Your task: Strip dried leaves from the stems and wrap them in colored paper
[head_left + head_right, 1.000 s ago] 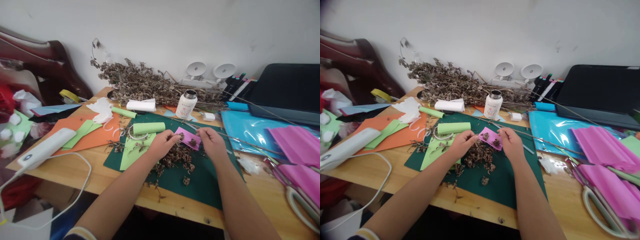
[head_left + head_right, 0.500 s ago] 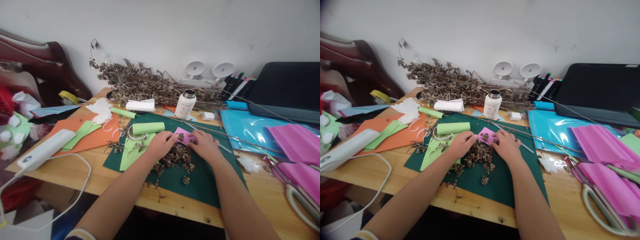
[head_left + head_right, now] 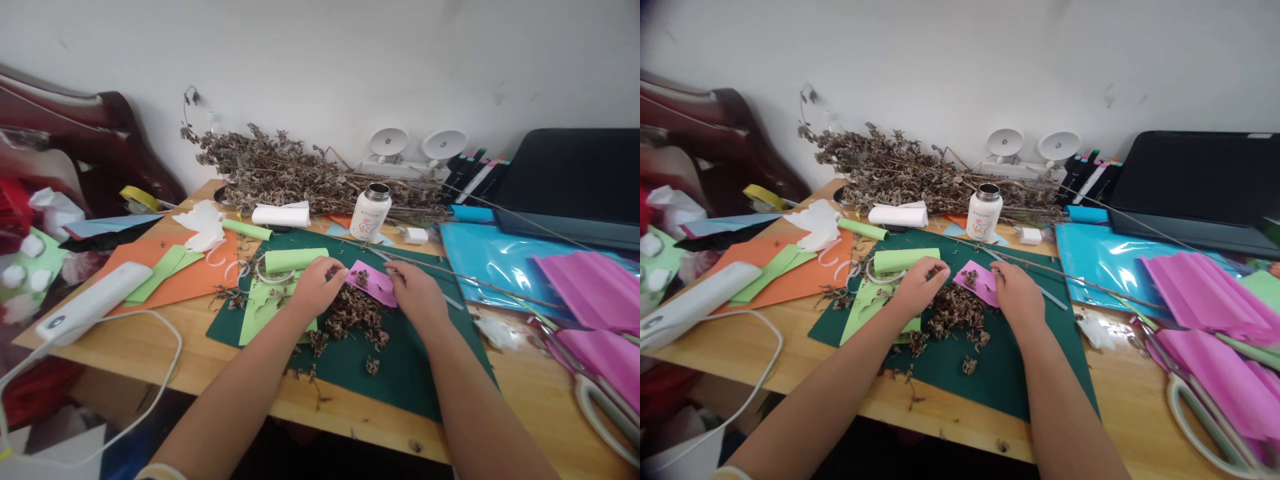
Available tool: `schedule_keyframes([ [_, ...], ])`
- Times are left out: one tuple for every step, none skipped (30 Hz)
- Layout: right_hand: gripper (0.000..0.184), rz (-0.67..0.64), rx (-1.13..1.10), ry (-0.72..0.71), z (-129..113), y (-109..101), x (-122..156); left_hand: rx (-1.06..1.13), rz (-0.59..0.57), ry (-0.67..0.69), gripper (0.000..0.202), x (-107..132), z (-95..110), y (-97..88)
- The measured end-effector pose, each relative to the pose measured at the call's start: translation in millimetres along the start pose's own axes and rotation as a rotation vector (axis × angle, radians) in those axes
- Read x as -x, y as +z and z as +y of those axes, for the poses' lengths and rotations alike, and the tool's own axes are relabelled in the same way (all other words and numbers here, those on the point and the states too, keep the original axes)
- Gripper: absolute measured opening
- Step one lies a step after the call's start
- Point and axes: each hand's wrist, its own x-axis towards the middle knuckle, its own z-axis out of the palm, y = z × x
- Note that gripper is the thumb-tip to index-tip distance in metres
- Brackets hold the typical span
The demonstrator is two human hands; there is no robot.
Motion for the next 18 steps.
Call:
schedule_keyframes([
  [0.031,0.003,0.002,-0.029,-2,2,-1,0.0,-0.002,-0.003,0.017,0,0,0.2],
  [0.034,-0.008,0.032,-0.057,-5,5,-1,0.0,-0.005,0.001,0.017,0,0,0.5],
  [0.036,-0.033,0.081,-0.087,-9,8,-1,0.0,-0.005,0.01,0.017,-1,0,0.9],
  [0.037,-0.065,0.137,-0.115,-13,11,-2,0.0,-0.007,0.021,0.017,-1,1,1.4],
  [0.037,-0.098,0.191,-0.138,-17,13,-2,-0.003,-0.006,0.031,0.017,-1,1,1.8],
  [0.037,-0.131,0.236,-0.153,-20,15,-3,-0.007,-0.007,0.036,0.017,-1,1,2.2],
  [0.037,-0.158,0.269,-0.16,-23,16,-3,-0.014,-0.01,0.037,0.017,-1,1,2.5],
  [0.037,-0.178,0.286,-0.161,-25,17,-3,-0.022,-0.016,0.035,0.017,-1,1,2.8],
  [0.037,-0.188,0.29,-0.157,-27,17,-2,-0.032,-0.023,0.032,0.018,-1,1,3.1],
  [0.037,-0.194,0.288,-0.152,-28,18,-2,-0.042,-0.03,0.03,0.018,-1,0,3.4],
  [0.038,-0.194,0.284,-0.146,-28,18,-2,-0.051,-0.036,0.029,0.018,-1,0,3.8],
  [0.038,-0.193,0.279,-0.143,-28,17,-1,-0.058,-0.04,0.029,0.018,0,-1,4.1],
  [0.038,-0.192,0.273,-0.142,-28,18,-1,-0.063,-0.042,0.029,0.018,0,-1,4.5],
  [0.037,-0.191,0.265,-0.144,-28,18,0,-0.066,-0.042,0.03,0.018,0,-2,4.9],
  [0.034,-0.191,0.255,-0.148,-28,18,0,-0.067,-0.041,0.031,0.018,0,-2,5.2],
  [0.032,-0.193,0.243,-0.152,-28,18,0,-0.066,-0.038,0.032,0.018,0,-3,5.5],
  [0.029,-0.198,0.228,-0.155,-28,18,1,-0.064,-0.036,0.035,0.017,0,-3,5.6],
  [0.026,-0.204,0.212,-0.16,-28,18,1,-0.063,-0.036,0.04,0.017,0,-3,5.6],
])
